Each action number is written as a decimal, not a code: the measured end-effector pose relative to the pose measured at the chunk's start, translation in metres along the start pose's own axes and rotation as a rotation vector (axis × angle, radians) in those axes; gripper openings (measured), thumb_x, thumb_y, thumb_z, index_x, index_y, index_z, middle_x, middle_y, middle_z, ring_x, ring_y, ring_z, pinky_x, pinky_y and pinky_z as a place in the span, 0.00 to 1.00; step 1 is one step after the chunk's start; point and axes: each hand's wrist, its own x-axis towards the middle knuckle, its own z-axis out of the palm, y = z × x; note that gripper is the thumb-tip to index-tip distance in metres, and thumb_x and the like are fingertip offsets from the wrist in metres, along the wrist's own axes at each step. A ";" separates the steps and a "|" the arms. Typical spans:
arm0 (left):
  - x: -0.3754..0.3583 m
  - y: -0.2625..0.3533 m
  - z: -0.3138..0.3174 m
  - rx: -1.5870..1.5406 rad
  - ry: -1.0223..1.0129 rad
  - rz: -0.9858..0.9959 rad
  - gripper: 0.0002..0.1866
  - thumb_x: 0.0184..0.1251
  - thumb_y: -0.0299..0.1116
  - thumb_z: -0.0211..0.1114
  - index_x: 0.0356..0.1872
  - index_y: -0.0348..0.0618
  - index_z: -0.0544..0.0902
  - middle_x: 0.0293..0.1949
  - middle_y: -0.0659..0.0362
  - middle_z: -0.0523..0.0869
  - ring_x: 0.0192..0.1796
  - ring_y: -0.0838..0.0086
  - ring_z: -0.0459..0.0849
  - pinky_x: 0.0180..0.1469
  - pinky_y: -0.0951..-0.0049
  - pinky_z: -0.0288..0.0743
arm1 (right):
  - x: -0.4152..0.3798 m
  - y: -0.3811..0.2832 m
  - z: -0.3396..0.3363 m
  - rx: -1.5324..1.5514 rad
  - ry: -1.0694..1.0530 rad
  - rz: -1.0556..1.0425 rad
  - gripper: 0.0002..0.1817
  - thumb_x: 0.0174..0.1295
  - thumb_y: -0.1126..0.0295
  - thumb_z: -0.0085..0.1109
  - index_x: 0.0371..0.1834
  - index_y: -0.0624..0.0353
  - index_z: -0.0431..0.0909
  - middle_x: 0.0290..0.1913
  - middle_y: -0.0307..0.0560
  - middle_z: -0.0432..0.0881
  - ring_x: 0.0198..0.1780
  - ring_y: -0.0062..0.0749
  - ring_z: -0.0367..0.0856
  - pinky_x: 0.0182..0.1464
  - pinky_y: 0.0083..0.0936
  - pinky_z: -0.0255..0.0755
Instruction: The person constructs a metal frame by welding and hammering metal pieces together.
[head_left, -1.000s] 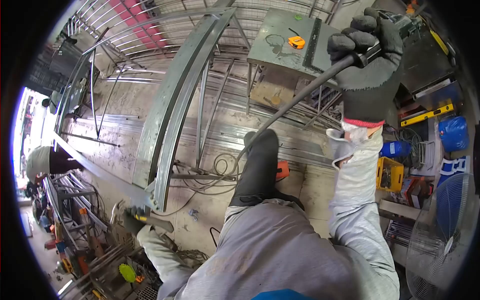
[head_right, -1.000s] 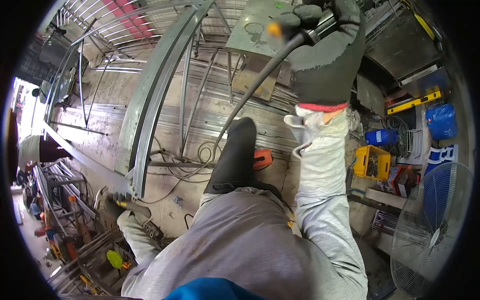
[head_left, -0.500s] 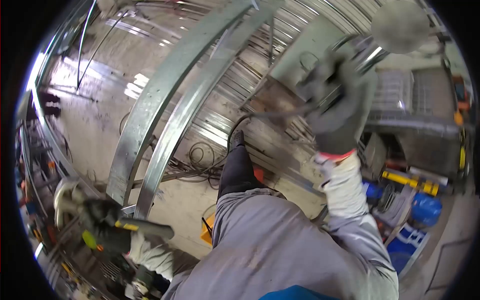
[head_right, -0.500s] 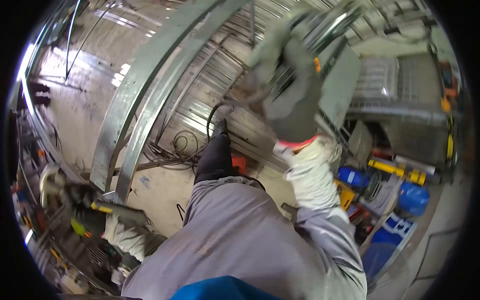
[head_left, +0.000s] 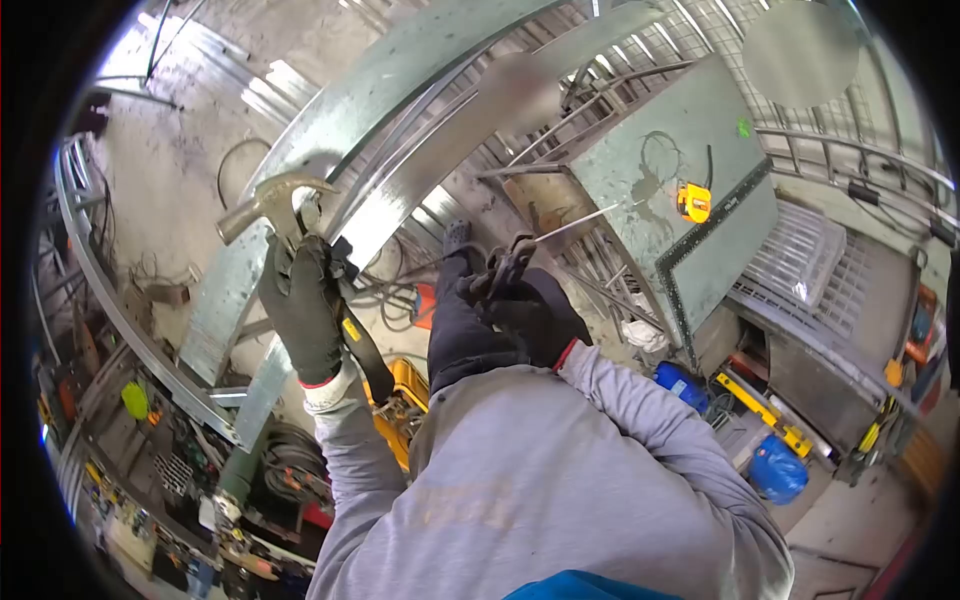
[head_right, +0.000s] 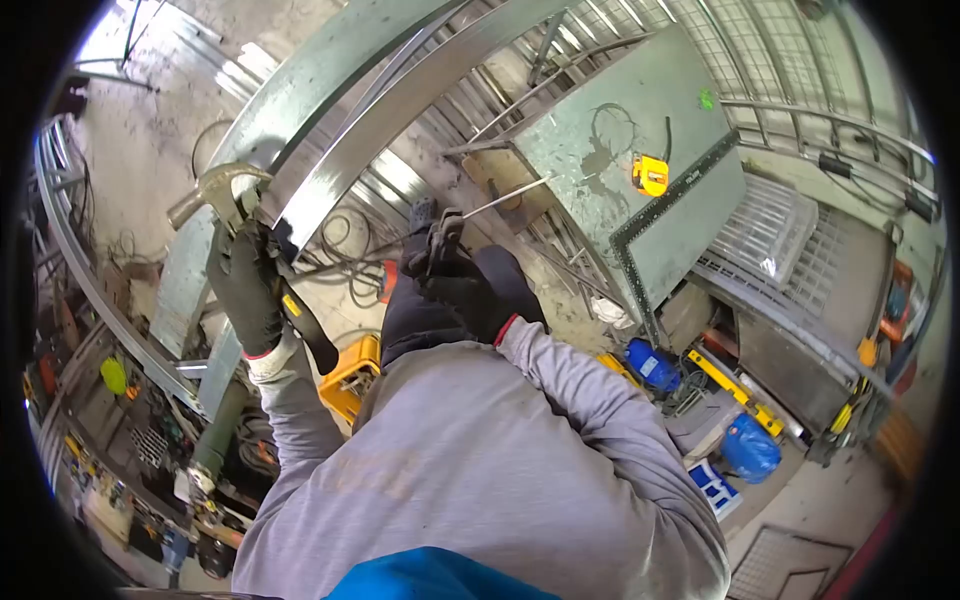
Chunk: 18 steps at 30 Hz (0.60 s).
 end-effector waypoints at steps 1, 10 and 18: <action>0.001 0.000 0.002 0.033 0.026 0.001 0.12 0.78 0.34 0.63 0.51 0.33 0.85 0.31 0.59 0.87 0.28 0.79 0.82 0.30 0.77 0.73 | 0.012 0.021 -0.011 0.039 -0.010 0.006 0.16 0.70 0.71 0.68 0.59 0.61 0.86 0.44 0.38 0.87 0.43 0.22 0.81 0.50 0.26 0.75; -0.002 -0.014 0.003 0.211 0.105 0.042 0.16 0.84 0.38 0.60 0.46 0.31 0.83 0.28 0.57 0.83 0.24 0.75 0.80 0.29 0.75 0.71 | 0.071 0.090 -0.060 0.528 -0.018 0.265 0.14 0.75 0.68 0.62 0.58 0.59 0.84 0.51 0.44 0.88 0.50 0.30 0.87 0.57 0.30 0.81; 0.002 -0.025 -0.013 0.496 0.148 0.134 0.17 0.87 0.41 0.60 0.39 0.36 0.81 0.32 0.60 0.79 0.28 0.74 0.79 0.30 0.73 0.69 | 0.189 0.047 -0.239 1.130 -0.174 -0.001 0.12 0.78 0.63 0.60 0.52 0.60 0.85 0.49 0.49 0.91 0.48 0.41 0.90 0.60 0.47 0.86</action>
